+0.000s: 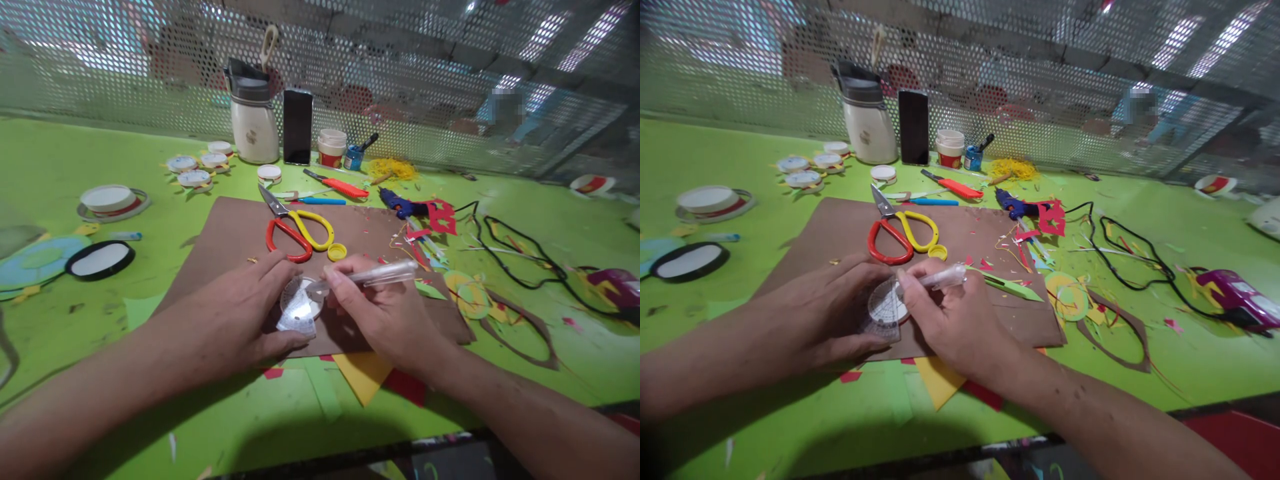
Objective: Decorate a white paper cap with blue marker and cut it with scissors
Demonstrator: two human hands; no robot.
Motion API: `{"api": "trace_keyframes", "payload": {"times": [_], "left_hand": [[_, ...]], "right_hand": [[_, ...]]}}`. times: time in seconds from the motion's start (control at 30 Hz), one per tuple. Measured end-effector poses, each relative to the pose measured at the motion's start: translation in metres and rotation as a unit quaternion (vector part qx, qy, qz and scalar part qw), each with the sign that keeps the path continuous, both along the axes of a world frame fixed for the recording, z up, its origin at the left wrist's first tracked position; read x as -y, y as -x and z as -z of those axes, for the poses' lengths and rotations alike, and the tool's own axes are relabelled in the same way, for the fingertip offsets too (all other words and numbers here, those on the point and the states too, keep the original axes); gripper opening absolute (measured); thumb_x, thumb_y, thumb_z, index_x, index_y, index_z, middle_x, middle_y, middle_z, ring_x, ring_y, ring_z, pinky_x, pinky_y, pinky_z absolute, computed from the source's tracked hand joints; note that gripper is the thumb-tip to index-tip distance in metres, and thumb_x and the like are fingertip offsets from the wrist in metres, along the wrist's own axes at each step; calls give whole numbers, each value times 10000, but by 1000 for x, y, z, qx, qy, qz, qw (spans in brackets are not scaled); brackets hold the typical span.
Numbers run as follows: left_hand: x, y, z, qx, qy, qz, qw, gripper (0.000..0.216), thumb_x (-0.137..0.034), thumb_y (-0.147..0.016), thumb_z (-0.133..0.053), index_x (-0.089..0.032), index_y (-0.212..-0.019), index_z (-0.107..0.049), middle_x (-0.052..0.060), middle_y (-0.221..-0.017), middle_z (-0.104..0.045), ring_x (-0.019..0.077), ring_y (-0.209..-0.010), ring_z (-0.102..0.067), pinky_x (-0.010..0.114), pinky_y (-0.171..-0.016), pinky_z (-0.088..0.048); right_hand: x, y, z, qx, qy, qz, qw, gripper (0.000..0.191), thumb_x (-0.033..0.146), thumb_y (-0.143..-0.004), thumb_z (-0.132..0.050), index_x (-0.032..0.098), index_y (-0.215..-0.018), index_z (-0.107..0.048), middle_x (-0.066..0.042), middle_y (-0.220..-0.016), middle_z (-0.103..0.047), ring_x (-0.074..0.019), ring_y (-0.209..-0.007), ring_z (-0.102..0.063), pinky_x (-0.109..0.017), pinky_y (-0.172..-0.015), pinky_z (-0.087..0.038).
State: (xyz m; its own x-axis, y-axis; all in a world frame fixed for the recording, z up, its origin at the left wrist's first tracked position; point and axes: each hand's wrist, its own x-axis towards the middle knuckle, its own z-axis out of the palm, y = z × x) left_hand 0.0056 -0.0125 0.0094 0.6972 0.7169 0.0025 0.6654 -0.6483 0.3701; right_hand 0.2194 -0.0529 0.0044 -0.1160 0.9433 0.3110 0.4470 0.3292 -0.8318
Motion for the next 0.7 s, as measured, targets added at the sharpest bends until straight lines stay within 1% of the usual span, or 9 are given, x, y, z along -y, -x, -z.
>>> {"api": "trace_keyframes", "payload": {"times": [0.13,0.27,0.33,0.43,0.53,0.7], "left_hand": [[0,1,1,3,-8,-1,1000,533,-527,-840,-686,-227,-1267,-578,140,-1335,-617,369,-1219,-595,496,-984,-501],[-1,2,5,15,-17,3,1000,520,-556,-849,-674,-234,-1247,-585,134,-1310,-639,364,-1153,-635,494,-945,-517],[-1,2,6,19,-21,5,1000,526,-544,-857,-676,-229,-1266,-578,140,-1335,-626,365,-1184,-621,492,-964,-508],[-1,2,4,21,-18,7,1000,512,-512,-863,-683,-235,-1279,-572,128,-1332,-621,357,-1218,-596,473,-971,-504],[0,2,2,13,-7,7,1000,493,-516,-866,-677,-243,-1263,-576,114,-1274,-631,345,-1176,-603,467,-942,-510],[0,2,2,15,-12,12,1000,498,-519,-861,-683,-233,-1253,-572,113,-1249,-636,345,-1150,-609,470,-926,-506]], "right_hand": [[0,-1,0,-12,9,-12,1000,191,301,-982,-560,219,-826,-636,35,-653,-652,-123,-598,-595,-249,-546,-428],[1,-1,1,-18,14,-14,1000,191,292,-983,-559,217,-824,-634,41,-630,-624,-113,-556,-560,-240,-508,-403],[1,0,1,-21,9,-16,1000,195,290,-984,-557,214,-823,-635,43,-621,-619,-112,-555,-560,-237,-509,-403],[1,0,1,-19,0,-15,1000,195,286,-980,-565,210,-819,-643,39,-646,-649,-108,-561,-573,-238,-531,-424],[0,0,0,-15,-2,-12,1000,198,284,-977,-566,209,-813,-648,36,-664,-675,-106,-559,-584,-241,-547,-442],[1,-1,-1,-5,-14,-8,1000,191,278,-970,-570,208,-812,-652,39,-664,-679,-101,-560,-589,-232,-559,-456]]}}
